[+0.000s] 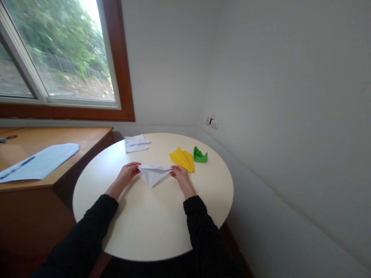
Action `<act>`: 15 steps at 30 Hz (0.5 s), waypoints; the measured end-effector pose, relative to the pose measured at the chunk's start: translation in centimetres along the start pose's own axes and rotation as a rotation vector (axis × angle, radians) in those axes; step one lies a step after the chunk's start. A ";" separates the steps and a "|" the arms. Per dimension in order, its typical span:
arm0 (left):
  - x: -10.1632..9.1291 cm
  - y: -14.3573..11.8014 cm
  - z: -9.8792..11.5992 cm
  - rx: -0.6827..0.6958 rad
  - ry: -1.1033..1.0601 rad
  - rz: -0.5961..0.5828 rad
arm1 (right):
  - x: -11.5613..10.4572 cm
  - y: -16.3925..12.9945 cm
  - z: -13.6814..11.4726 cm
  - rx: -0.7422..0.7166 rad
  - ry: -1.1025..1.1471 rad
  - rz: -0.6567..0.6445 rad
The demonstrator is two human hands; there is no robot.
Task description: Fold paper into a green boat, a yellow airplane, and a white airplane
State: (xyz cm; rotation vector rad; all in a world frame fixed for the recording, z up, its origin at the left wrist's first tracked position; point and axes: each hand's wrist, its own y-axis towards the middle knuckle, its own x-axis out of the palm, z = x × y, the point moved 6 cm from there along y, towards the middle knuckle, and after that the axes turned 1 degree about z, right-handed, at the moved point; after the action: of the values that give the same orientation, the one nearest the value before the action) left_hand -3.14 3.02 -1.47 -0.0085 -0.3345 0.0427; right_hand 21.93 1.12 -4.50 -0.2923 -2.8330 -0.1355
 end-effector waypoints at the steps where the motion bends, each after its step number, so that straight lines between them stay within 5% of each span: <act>1: 0.0 0.0 0.0 0.000 0.004 0.004 | 0.0 0.0 0.0 -0.004 -0.001 0.003; 15: 0.3 -0.4 0.3 0.085 0.067 0.062 | 0.4 -0.1 -0.7 -0.110 -0.031 0.066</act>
State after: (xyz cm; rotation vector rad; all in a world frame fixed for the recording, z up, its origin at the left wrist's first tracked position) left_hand -2.92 2.62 -1.09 0.0634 -0.2653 0.1182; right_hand 21.72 1.02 -3.67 -0.4149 -2.8478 -0.2764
